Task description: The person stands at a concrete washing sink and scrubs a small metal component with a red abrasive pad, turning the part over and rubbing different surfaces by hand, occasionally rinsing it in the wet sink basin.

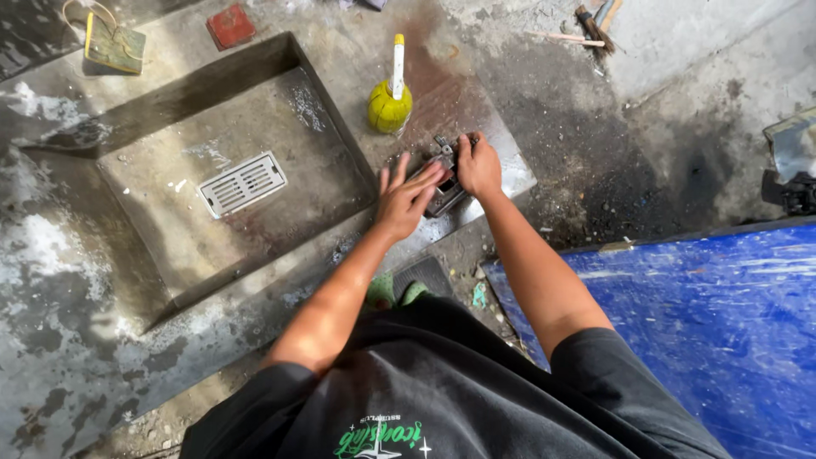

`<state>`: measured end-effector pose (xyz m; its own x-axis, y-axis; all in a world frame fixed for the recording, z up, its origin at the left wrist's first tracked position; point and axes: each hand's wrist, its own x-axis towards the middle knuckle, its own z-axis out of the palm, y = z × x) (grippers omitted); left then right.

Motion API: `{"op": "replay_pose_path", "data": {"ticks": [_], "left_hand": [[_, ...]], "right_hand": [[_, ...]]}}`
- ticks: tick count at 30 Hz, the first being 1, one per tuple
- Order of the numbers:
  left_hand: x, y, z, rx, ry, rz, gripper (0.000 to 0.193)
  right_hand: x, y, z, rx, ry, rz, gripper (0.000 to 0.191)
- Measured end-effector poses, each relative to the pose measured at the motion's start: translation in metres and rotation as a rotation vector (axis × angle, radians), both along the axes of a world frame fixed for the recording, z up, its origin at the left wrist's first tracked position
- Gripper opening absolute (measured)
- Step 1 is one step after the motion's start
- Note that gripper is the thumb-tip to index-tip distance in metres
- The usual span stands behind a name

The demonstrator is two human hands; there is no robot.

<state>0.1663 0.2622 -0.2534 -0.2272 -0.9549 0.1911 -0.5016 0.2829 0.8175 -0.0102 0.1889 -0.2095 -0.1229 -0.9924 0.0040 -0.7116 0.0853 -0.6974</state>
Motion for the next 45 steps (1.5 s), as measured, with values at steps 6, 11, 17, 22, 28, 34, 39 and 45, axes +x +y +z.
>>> {"op": "replay_pose_path", "data": {"ticks": [6,11,17,22,28,34,39,45], "left_hand": [[0.005,0.004,-0.005,-0.020,-0.051,-0.012,0.037],[-0.008,-0.002,-0.007,-0.029,-0.027,-0.024,0.039],[0.012,0.050,-0.010,-0.138,-0.235,0.081,0.043],[-0.004,0.044,-0.003,-0.176,-0.292,0.020,0.043],[-0.003,0.055,-0.004,-0.249,-0.370,-0.019,0.043],[-0.031,0.047,-0.017,-0.258,-0.382,-0.068,0.040],[0.001,0.055,-0.015,-0.280,-0.426,-0.059,0.042],[-0.040,0.016,-0.006,-0.326,-0.431,-0.082,0.039]], "right_hand": [[-0.002,-0.001,0.002,0.009,0.050,-0.031,0.039],[-0.005,-0.001,-0.007,0.032,0.007,-0.030,0.041],[-0.011,-0.004,-0.025,0.033,0.069,-0.051,0.040],[-0.012,-0.003,-0.037,-0.007,0.004,-0.016,0.039],[-0.009,-0.006,-0.042,-0.005,0.063,-0.030,0.040],[-0.022,0.000,-0.045,-0.048,0.003,0.018,0.042],[-0.028,-0.010,-0.044,0.116,0.144,0.125,0.041],[-0.040,-0.019,-0.042,0.233,-0.787,0.308,0.036]]}}
